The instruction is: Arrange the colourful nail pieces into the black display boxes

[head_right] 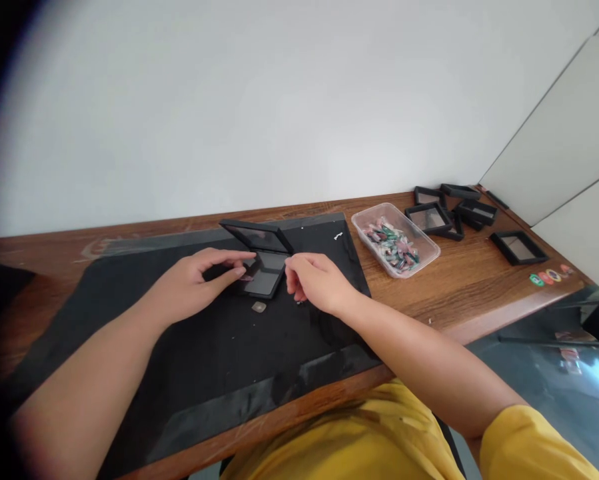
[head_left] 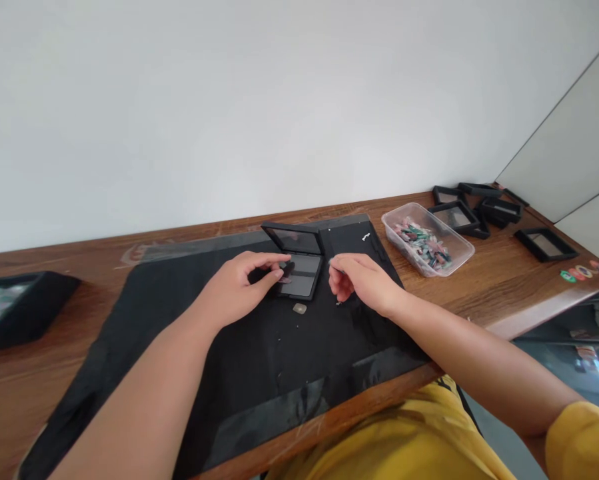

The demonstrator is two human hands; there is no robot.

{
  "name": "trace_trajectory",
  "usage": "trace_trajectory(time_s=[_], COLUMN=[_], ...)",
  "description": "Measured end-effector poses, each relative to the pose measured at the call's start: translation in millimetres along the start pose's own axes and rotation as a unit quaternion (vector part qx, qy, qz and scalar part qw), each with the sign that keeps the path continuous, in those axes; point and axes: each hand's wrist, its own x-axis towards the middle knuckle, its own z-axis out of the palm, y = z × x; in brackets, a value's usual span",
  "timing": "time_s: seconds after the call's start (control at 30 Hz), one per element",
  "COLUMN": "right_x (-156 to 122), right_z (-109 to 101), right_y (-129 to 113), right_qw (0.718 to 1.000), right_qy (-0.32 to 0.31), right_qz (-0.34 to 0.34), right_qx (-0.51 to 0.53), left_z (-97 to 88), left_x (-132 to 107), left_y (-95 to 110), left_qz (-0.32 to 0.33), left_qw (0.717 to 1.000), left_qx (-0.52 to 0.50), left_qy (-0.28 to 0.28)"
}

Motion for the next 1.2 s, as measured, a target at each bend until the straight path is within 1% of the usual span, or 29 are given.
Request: trace_trajectory(time_s=[0.07, 0.17, 0.27, 0.37, 0.47, 0.53, 0.6, 0.7, 0.77, 0.87, 0.97, 1.1, 1.2], right_x=[-0.3, -0.2, 0.9, 1.9, 1.1, -0.4, -2.0, -3.3, -3.3, -2.8, -3.1, -4.5, -5.2], right_z=[0.3, -1.6, -5.2, -7.2, -6.1, -4.7, -3.9, -4.4, -5.4, -6.1, -5.7, -5.7, -6.8], right_y=[0.8, 2.7, 4.3, 5.3, 5.6, 5.8, 5.9, 5.7, 5.3, 4.7, 4.4, 4.8, 5.1], right_qw=[1.000, 1.000, 0.999, 0.998, 0.998, 0.999, 0.997, 0.991, 0.988, 0.987, 0.986, 0.986, 0.987], right_qy=[-0.010, -0.005, -0.002, -0.013, -0.016, -0.010, 0.012, 0.054, 0.068, 0.071, 0.067, 0.060, 0.055], right_qz=[0.004, -0.006, -0.026, -0.035, -0.036, -0.046, -0.072, -0.119, -0.134, -0.140, -0.147, -0.151, -0.152], right_qx=[0.002, 0.016, 0.037, 0.045, 0.039, 0.027, 0.018, 0.016, 0.025, 0.034, 0.037, 0.034, 0.027], left_z=[-2.2, -6.9, -10.1, -9.5, -6.8, -4.8, -3.0, -1.1, -0.3, 0.9, 2.0, 1.1, -2.9], left_x=[-0.9, -4.4, -6.4, -5.2, -3.8, -4.2, -5.6, -7.6, -7.9, -6.6, -5.1, -5.3, -5.2], left_y=[-1.6, -7.5, -15.3, -19.0, -17.4, -15.3, -13.2, -9.8, -7.3, -4.0, -3.0, -3.8, -3.6], left_qz=[0.006, 0.021, 0.034, 0.042, 0.061, 0.061, 0.050, 0.040, 0.035, 0.035, 0.051, 0.062, 0.069], left_qw=[1.000, 1.000, 0.999, 0.998, 0.998, 0.998, 0.998, 0.999, 0.999, 0.999, 0.999, 0.998, 0.997], left_qx=[0.003, 0.005, 0.027, 0.037, 0.027, 0.030, 0.037, 0.033, 0.021, 0.007, 0.011, 0.023, 0.038], left_qy=[0.003, 0.006, -0.007, -0.016, -0.011, 0.006, 0.017, 0.010, 0.009, 0.001, -0.012, -0.010, -0.003])
